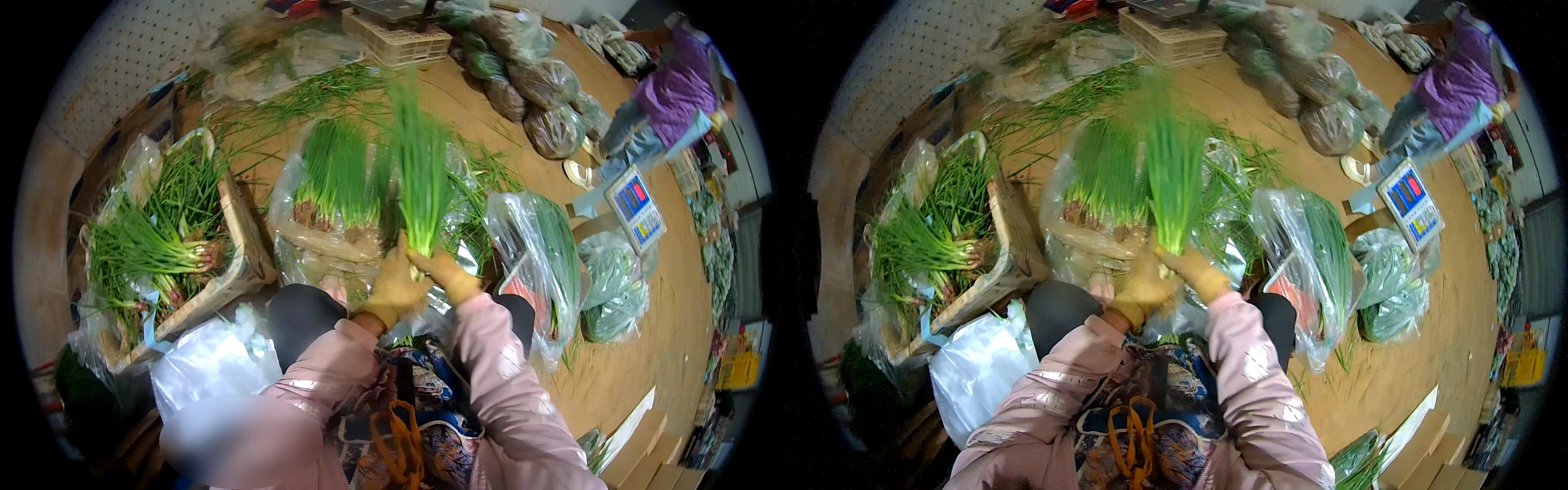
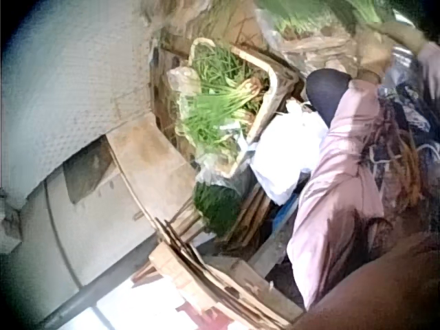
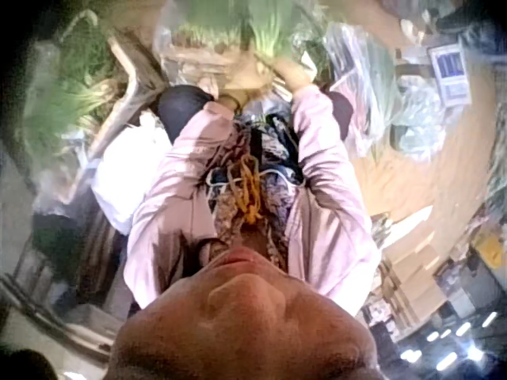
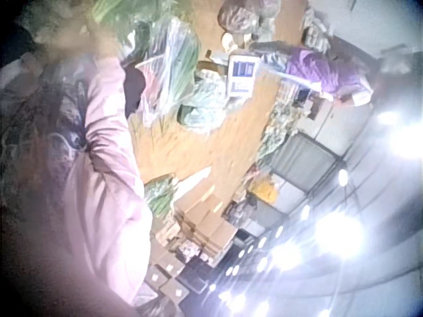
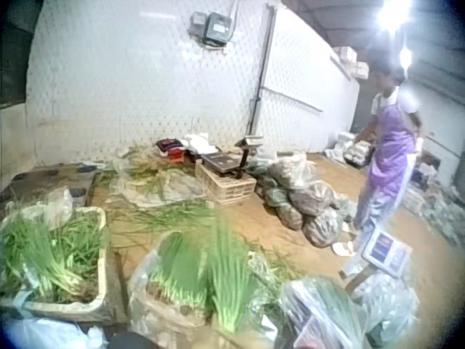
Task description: The person sorts bundles of green onions, removing loose leaves by hand and placing the bundles into plastic bags before weighing them on a digital scale.
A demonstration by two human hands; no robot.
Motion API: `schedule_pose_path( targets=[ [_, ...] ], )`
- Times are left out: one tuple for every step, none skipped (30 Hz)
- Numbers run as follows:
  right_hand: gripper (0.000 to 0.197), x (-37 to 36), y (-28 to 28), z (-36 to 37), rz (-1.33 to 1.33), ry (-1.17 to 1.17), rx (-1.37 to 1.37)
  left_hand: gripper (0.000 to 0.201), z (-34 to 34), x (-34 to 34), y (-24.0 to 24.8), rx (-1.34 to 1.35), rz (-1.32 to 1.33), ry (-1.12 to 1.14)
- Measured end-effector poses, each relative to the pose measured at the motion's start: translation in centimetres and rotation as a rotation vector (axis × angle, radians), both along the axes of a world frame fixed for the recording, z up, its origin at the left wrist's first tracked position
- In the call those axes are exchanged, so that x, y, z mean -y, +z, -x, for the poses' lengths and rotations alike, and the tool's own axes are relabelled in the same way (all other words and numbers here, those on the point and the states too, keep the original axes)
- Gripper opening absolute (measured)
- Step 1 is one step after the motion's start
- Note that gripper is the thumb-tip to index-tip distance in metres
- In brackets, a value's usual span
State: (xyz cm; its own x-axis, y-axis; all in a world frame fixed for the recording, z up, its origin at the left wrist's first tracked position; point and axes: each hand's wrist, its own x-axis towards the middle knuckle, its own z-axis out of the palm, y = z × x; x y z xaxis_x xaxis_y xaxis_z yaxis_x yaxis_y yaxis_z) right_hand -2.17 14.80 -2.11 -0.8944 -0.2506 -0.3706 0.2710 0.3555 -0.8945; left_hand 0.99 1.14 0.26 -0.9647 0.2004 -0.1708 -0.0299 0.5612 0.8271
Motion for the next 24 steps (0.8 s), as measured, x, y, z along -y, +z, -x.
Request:
schedule_pose_path(
  targets=[
    [0.048, 1.0, -0.2, -0.2, 0.138, -0.084, -0.017, 0.082, -0.7, -0.4, -0.4, -0.163, 0.065, -0.024],
    [0.045, 1.4, -0.3, -0.5, 0.276, -0.168, -0.037, 0.08, -0.6, -0.4, -0.8, -0.163, 0.039, -0.09],
    [0.044, 0.6, -0.5, -0.7, 0.423, -0.247, 0.086, 0.077, -0.4, -0.2, -0.3, -0.167, 0.012, -0.152],
    [0.042, -0.1, -0.9, -0.9, 0.572, -0.325, 0.208, 0.075, -0.1, 0.0, -0.1, -0.171, -0.016, -0.214],
    [0.041, -0.9, -1.4, -0.9, 0.722, -0.402, 0.33, 0.056, -0.1, 0.0, -0.4, -0.356, -0.244, -0.163],
    [0.039, -1.9, -1.7, -0.9, 0.749, -0.402, 0.383, 0.049, 0.0, 0.0, -0.4, -0.149, -0.404, -0.061],
    [0.038, -3.2, -1.9, -0.9, 0.777, -0.403, 0.434, 0.043, 0.2, -0.1, -0.3, 0.064, -0.557, 0.04],
    [0.038, -4.3, -2.3, -1.2, 0.853, -0.425, 0.444, 0.037, 0.5, -0.2, -0.3, 0.282, -0.702, 0.142],
    [0.038, -4.4, -1.4, -1.4, 0.934, -0.436, 0.461, 0.028, 1.2, -0.1, -0.6, 0.338, -0.641, 0.264],
    [0.038, -4.6, -0.1, -1.6, 1.015, -0.453, 0.476, 0.024, 1.4, -0.5, -0.2, 0.371, -0.6, 0.174],
    [0.044, -4.9, 1.2, -2.1, 1.13, -0.443, 0.448, 0.021, 1.4, -1.1, 0.3, 0.405, -0.559, 0.081],
    [0.051, -5.6, 2.1, -2.5, 1.245, -0.445, 0.405, 0.019, 1.4, -2.1, 0.6, 0.441, -0.515, -0.029],
    [0.05, -6.4, 1.3, -2.1, 1.239, -0.364, 0.393, 0.025, 1.1, -3.5, -1.5, -0.05, -0.416, -0.245],
    [0.05, -7.1, 0.5, -1.7, 1.111, -0.363, 0.453, 0.027, 1.2, -4.1, -3.6, 0.135, -0.574, -0.227],
    [0.05, -7.5, 1.8, -1.7, 0.998, -0.302, 0.432, 0.029, 1.1, -5.2, -2.6, 0.354, -0.724, -0.204],
    [0.051, -7.5, 4.0, -1.4, 0.879, -0.227, 0.407, 0.032, 1.3, -6.0, -1.8, 0.564, -0.863, -0.169],
    [0.052, -8.1, 4.7, -0.7, 0.667, -0.14, 0.223, 0.032, 1.8, -6.7, -4.4, 0.65, -0.891, -0.198],
    [0.052, -7.9, 5.0, -0.1, 0.452, -0.037, 0.063, 0.036, 2.6, -6.8, -10.0, 0.67, -0.907, -0.218],
    [0.053, -7.7, 5.7, 0.8, 0.24, 0.077, -0.108, 0.044, 4.2, -6.1, -16.2, 0.641, -0.923, -0.226],
    [0.054, -6.1, 7.8, 1.6, 0.293, 0.135, -0.227, 0.054, 7.2, -3.4, -23.1, 0.595, -0.985, -0.196],
    [0.054, -9.6, 6.6, 0.6, 0.27, 0.047, -0.279, 0.054, 8.3, -9.6, -19.3, 0.243, -0.605, -0.368],
    [0.055, -11.6, 6.9, -0.7, 0.267, -0.001, -0.34, 0.055, 9.1, -13.6, -13.4, -0.214, -0.075, -0.476],
    [0.053, -12.4, 8.8, -1.7, 0.088, -0.077, -0.202, 0.056, 10.3, -15.4, -10.0, -0.457, 0.196, -0.46],
    [0.053, -13.3, 9.2, -2.3, 0.019, -0.042, -0.382, 0.058, 10.9, -17.2, -7.5, -0.619, 0.368, -0.427]
  ],
)
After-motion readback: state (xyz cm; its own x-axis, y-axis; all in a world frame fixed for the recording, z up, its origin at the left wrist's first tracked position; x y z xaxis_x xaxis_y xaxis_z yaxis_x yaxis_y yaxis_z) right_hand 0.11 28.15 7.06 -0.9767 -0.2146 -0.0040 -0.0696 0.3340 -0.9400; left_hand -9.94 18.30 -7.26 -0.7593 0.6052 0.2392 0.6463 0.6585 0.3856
